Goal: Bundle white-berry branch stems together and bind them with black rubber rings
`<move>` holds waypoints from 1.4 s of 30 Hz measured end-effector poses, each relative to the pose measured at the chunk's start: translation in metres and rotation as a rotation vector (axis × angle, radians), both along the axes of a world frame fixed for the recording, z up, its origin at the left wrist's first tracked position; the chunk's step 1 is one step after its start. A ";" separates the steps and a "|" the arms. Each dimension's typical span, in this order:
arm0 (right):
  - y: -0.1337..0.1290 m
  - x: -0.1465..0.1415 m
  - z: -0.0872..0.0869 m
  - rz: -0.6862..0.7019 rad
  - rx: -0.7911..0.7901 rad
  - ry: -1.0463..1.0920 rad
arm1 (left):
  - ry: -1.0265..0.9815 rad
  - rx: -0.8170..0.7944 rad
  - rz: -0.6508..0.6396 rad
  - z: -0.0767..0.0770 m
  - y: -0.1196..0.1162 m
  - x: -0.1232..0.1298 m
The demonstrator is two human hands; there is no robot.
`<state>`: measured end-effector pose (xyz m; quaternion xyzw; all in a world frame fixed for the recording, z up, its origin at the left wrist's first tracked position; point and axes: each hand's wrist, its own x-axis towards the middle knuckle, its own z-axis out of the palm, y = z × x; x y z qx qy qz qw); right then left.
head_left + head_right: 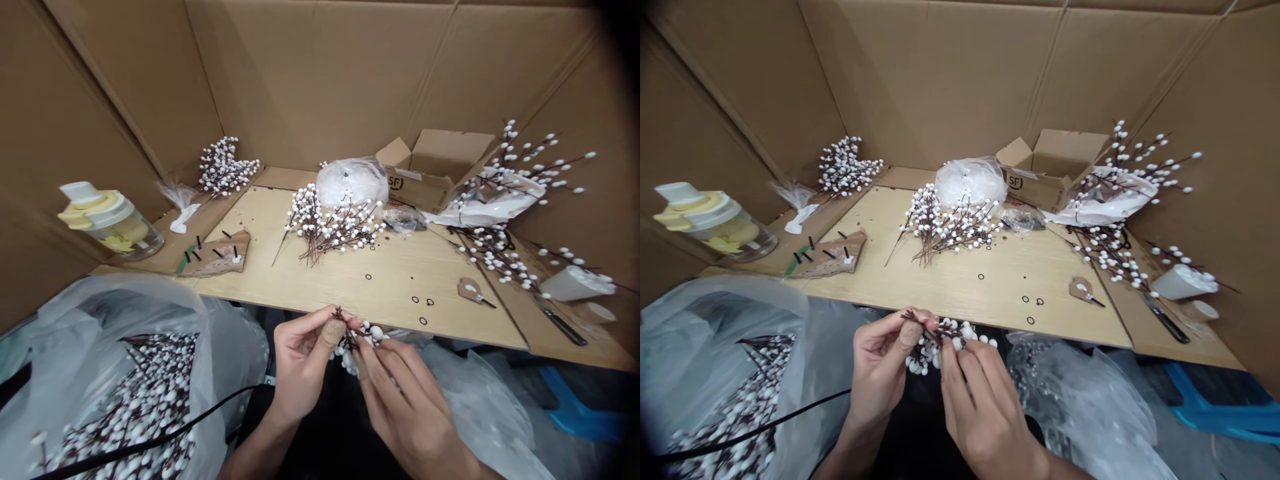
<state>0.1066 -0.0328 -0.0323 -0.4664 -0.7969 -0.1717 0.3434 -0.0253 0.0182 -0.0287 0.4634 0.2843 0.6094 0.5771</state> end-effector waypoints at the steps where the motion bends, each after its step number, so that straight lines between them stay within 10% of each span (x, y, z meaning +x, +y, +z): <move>1: 0.000 0.000 -0.001 0.002 0.005 -0.010 | 0.001 0.003 -0.004 0.000 0.000 0.000; 42: 0.010 -0.001 -0.006 0.092 -0.127 0.192 | -0.073 -0.044 0.069 -0.010 0.008 0.012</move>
